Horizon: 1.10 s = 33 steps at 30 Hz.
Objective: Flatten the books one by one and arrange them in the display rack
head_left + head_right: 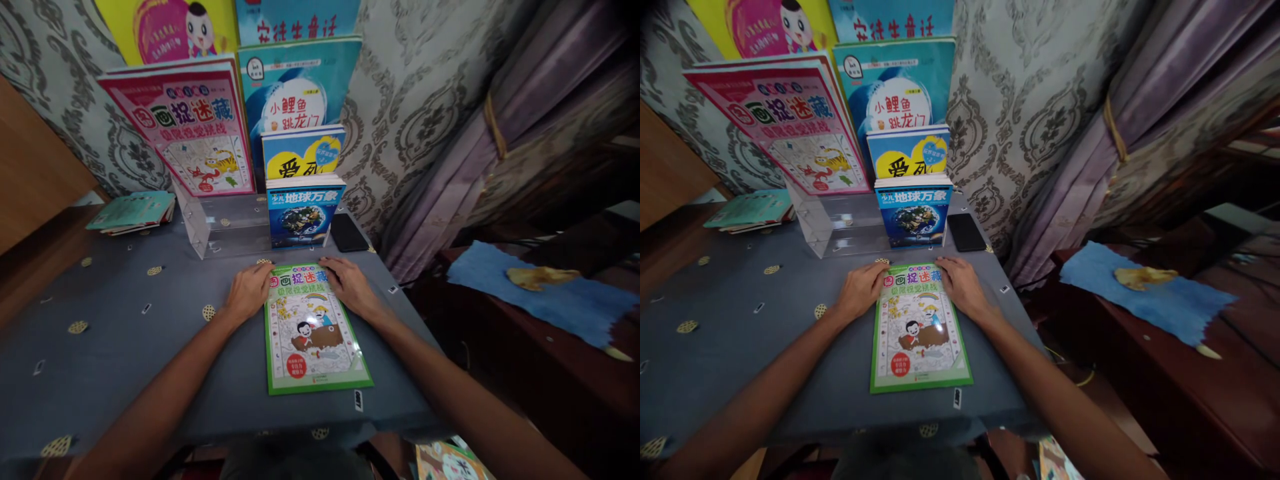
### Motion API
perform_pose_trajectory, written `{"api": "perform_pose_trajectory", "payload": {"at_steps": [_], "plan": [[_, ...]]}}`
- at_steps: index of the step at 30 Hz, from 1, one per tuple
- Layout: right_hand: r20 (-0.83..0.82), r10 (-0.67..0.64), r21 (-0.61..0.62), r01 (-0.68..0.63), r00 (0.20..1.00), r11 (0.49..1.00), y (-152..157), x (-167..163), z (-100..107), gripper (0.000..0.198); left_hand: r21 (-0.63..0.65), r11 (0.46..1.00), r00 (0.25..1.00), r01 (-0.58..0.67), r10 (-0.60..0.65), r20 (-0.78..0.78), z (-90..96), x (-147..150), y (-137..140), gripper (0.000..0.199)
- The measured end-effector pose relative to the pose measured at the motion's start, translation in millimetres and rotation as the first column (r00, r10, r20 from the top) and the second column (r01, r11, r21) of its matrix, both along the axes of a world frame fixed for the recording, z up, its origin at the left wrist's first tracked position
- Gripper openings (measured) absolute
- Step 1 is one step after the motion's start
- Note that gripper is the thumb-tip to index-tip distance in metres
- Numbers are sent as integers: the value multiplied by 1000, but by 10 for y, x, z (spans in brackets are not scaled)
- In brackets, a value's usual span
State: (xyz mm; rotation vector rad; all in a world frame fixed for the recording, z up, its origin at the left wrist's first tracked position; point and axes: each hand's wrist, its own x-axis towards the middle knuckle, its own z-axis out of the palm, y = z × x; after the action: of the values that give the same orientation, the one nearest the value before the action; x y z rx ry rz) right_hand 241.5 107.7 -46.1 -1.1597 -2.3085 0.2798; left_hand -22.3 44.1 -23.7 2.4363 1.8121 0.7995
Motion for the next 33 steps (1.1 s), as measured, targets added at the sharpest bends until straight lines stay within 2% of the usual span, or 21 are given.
{"api": "perform_pose_trajectory", "payload": {"at_steps": [13,33], "plan": [[-40,19,28,-18,999,999,40,31,-80,35,59,997,998,43,-40,-50,-15,-18,12,29],[-62,42,20,-41,997,999,54,35,-102,36,-19,1000,997,15,-17,-80,25,6,-7,27]]}}
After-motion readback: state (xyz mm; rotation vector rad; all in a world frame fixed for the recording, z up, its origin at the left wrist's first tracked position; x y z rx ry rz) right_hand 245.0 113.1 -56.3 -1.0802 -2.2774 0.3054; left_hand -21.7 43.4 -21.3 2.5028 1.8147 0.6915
